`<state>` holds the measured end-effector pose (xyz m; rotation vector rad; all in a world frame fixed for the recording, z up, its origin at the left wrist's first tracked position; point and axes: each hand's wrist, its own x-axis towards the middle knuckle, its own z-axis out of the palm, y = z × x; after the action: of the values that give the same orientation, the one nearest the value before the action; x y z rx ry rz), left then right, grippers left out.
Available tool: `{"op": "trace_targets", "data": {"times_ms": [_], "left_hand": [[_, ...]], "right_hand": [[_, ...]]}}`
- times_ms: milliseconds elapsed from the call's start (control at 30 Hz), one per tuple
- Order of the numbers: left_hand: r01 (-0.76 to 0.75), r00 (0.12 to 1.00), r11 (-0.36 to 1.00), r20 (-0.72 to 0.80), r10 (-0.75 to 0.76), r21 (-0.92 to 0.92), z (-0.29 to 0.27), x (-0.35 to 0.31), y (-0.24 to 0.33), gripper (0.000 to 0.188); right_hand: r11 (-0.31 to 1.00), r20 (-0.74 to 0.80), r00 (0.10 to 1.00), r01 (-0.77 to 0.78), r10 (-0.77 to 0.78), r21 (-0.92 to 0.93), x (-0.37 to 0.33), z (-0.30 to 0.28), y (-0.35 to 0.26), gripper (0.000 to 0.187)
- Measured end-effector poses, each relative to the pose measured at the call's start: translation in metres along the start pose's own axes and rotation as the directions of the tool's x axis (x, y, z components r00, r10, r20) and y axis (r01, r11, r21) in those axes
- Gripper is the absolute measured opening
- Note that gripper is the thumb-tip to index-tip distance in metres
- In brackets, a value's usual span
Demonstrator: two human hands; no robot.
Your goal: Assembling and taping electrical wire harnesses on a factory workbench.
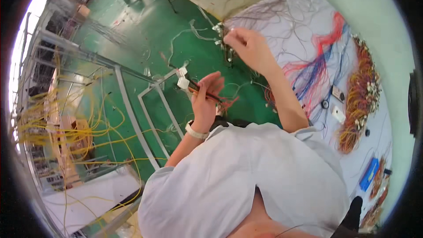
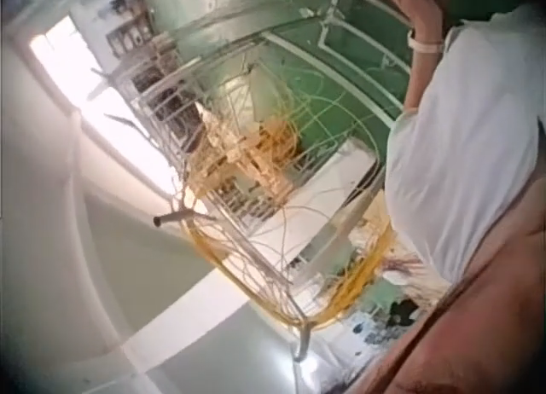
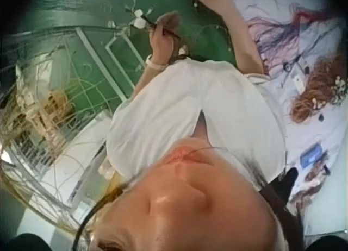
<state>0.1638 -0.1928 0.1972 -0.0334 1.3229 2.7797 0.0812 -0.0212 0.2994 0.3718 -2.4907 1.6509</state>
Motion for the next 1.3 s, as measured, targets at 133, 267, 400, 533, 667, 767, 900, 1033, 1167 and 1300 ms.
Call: {"op": "trace_targets", "data": {"times_ms": [133,267,400,533,667,767,900,1033,1167,1300], "left_hand": [[0.011,1.000,1.000,0.012,-0.011,-0.026,0.031,0.021,-0.012,0.039],[0.093,0.994,0.995,-0.062,-0.094,-0.024,0.011,0.035,-0.022,0.024],[0.038,0.999,0.992,0.020,-0.036,-0.121,-0.013,0.058,0.002,0.021],[-0.002,0.990,0.991,0.141,0.021,-0.137,-0.009,0.080,0.052,0.022],[0.395,0.879,0.764,0.452,-0.153,-0.510,0.024,0.067,0.112,0.016],[0.563,0.761,0.665,0.621,-0.186,-0.491,0.049,0.053,0.114,0.008],[0.644,0.553,0.727,0.802,-0.226,-0.240,0.060,0.053,0.105,0.028],[0.723,0.625,0.664,0.593,-0.508,-0.193,0.044,0.042,0.103,0.052],[0.384,0.755,0.912,0.617,-0.221,-0.144,0.065,0.057,0.143,0.043],[0.157,0.804,0.987,0.585,-0.109,-0.031,0.089,0.058,0.169,0.038]], "right_hand": [[0.994,0.179,0.979,-0.105,0.097,0.037,-0.055,0.042,0.057,0.017],[0.937,0.136,0.947,-0.311,0.292,0.156,-0.096,0.062,0.079,0.013],[0.907,0.077,0.928,-0.373,0.365,0.194,-0.125,0.071,0.098,0.017],[0.873,0.053,0.918,-0.391,0.394,0.291,-0.139,0.088,0.104,0.016],[0.952,-0.047,0.972,-0.216,0.231,0.218,-0.134,0.089,0.103,0.047],[0.995,-0.039,0.994,0.103,-0.103,-0.005,-0.114,0.088,0.082,0.103],[0.979,0.054,0.999,-0.012,0.001,0.205,-0.110,0.131,0.096,0.018],[0.989,-0.066,0.993,0.100,-0.093,0.108,-0.132,0.135,0.123,0.020],[0.958,-0.045,0.957,0.285,-0.285,-0.019,-0.171,0.083,0.104,0.045],[0.675,-0.014,0.690,0.703,-0.723,-0.224,-0.202,0.032,0.091,0.023]]}}
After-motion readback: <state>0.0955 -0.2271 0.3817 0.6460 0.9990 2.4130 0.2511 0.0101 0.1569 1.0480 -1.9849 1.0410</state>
